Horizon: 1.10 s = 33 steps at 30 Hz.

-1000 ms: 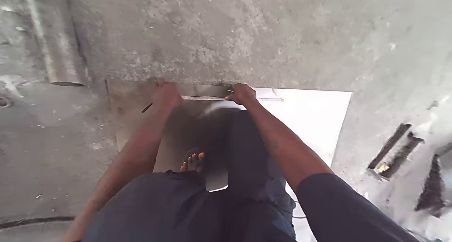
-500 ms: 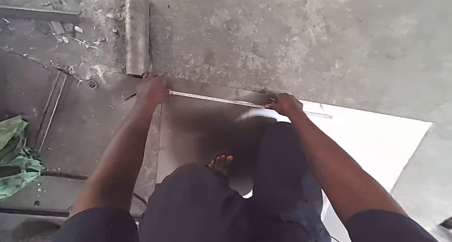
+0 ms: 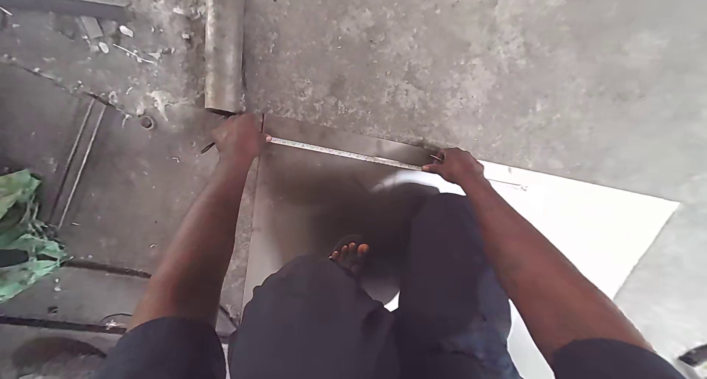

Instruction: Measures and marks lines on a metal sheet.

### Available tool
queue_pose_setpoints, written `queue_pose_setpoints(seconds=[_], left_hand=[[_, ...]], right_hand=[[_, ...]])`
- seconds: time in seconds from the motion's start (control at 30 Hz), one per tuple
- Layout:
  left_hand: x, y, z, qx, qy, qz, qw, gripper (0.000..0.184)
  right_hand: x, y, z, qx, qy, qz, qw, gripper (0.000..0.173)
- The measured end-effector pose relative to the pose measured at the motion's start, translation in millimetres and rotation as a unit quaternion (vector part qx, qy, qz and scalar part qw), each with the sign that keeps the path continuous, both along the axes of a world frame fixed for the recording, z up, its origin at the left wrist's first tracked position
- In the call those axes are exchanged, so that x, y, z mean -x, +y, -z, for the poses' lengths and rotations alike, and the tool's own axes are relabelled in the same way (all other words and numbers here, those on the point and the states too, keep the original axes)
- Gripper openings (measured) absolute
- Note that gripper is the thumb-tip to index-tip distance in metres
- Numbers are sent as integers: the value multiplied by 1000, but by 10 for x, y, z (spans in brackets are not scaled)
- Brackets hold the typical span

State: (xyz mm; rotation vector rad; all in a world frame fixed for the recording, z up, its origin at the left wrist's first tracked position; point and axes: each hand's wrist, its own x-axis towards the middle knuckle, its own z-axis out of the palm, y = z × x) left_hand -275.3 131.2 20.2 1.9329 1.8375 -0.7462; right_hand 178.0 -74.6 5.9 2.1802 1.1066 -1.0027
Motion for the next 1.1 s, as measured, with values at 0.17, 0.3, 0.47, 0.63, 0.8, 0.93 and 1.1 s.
queue_pose_setpoints(seconds=[0.17, 0.3, 0.47, 0.63, 0.8, 0.93, 1.1], left_hand=[[-31, 18, 63, -2, 19, -1, 1000, 49], [-135, 37, -34, 19, 35, -2, 999, 49], [-207, 48, -88, 20, 40, -8, 999, 49], [-201, 81, -81, 34, 36, -6, 999, 42], [-196, 135, -59, 41, 29, -13, 999, 40], [-198, 156, -40, 49, 34, -13, 998, 43], [-232, 155, -79, 62, 42, -23, 997, 47]], right_hand=[[-3, 20, -8, -6, 13, -6, 1000, 53], [-45, 13, 33, -12, 31, -10, 999, 53], [354, 330, -224, -14, 0, -11, 1000, 55], [1142, 853, -268, -122, 159, -54, 978, 48], [1918, 1302, -191, -101, 214, -145, 961, 49], [2327, 1497, -83, -78, 213, -227, 947, 45], [2620, 1621, -85, -42, 187, -250, 949, 43]])
